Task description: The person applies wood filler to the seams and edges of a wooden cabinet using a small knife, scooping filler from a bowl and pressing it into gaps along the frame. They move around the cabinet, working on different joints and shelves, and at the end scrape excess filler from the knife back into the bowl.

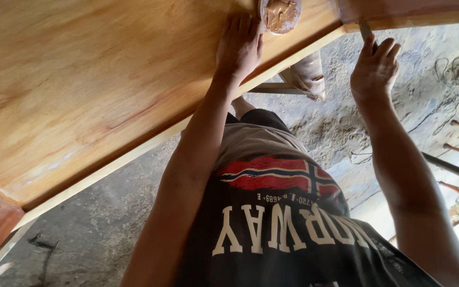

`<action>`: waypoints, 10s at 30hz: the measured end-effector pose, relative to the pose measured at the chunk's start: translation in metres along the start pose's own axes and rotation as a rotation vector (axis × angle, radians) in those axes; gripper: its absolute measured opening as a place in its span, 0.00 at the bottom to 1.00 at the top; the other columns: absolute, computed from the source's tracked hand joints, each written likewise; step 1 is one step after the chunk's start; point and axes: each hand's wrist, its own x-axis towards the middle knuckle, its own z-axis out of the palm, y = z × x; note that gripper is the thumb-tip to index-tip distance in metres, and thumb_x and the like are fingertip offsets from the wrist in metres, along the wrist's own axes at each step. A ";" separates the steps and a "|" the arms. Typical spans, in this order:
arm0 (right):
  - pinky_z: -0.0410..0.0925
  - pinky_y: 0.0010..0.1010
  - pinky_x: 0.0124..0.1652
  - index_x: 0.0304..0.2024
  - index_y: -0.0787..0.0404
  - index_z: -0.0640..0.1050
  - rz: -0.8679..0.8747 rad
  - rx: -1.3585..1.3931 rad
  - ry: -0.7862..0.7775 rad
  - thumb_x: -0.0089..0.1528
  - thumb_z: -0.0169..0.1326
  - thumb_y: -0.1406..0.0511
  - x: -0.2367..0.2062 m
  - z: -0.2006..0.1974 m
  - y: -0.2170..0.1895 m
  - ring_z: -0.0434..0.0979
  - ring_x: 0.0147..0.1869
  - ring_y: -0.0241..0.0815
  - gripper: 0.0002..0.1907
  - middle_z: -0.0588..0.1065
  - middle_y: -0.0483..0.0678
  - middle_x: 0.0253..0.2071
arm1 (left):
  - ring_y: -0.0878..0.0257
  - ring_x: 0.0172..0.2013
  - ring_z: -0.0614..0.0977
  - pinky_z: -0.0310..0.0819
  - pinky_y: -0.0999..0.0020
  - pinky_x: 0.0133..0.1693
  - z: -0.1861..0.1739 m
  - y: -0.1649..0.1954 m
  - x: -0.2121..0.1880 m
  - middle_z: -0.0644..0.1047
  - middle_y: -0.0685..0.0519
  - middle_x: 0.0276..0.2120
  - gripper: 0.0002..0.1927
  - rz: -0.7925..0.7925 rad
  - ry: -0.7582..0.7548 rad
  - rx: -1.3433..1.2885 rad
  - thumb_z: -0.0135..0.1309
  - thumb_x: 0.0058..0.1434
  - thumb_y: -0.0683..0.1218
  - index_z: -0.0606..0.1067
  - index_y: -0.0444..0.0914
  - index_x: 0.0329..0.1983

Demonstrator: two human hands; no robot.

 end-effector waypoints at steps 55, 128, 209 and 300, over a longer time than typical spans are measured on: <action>0.73 0.22 0.33 0.68 0.55 0.77 0.127 0.355 0.557 0.70 0.49 0.76 -0.014 0.024 -0.041 0.68 0.43 0.37 0.25 0.65 0.48 0.46 | 0.45 0.42 0.74 0.69 0.50 0.50 -0.014 -0.018 -0.004 0.71 0.43 0.37 0.09 0.003 0.052 0.047 0.57 0.60 0.44 0.69 0.37 0.38; 0.65 0.51 0.55 0.48 0.77 0.81 -0.519 -0.477 -0.047 0.70 0.56 0.62 0.060 -0.039 0.006 0.67 0.56 0.58 0.19 0.70 0.66 0.49 | 0.44 0.47 0.75 0.67 0.49 0.55 0.004 -0.003 0.001 0.73 0.40 0.43 0.18 -0.013 0.081 0.029 0.58 0.60 0.44 0.71 0.32 0.50; 0.68 0.44 0.50 0.60 0.78 0.66 0.086 0.145 0.104 0.80 0.44 0.63 0.052 -0.020 -0.026 0.72 0.50 0.55 0.19 0.68 0.69 0.61 | 0.46 0.46 0.76 0.68 0.50 0.53 -0.001 -0.007 0.001 0.74 0.42 0.41 0.15 -0.006 0.060 0.020 0.57 0.58 0.44 0.73 0.34 0.47; 0.72 0.37 0.35 0.54 0.63 0.83 0.046 0.956 0.348 0.68 0.54 0.74 -0.023 -0.027 -0.129 0.78 0.38 0.46 0.13 0.76 0.55 0.41 | 0.45 0.41 0.75 0.69 0.50 0.49 -0.025 -0.010 0.002 0.72 0.42 0.36 0.06 0.020 0.082 -0.010 0.54 0.60 0.42 0.70 0.36 0.37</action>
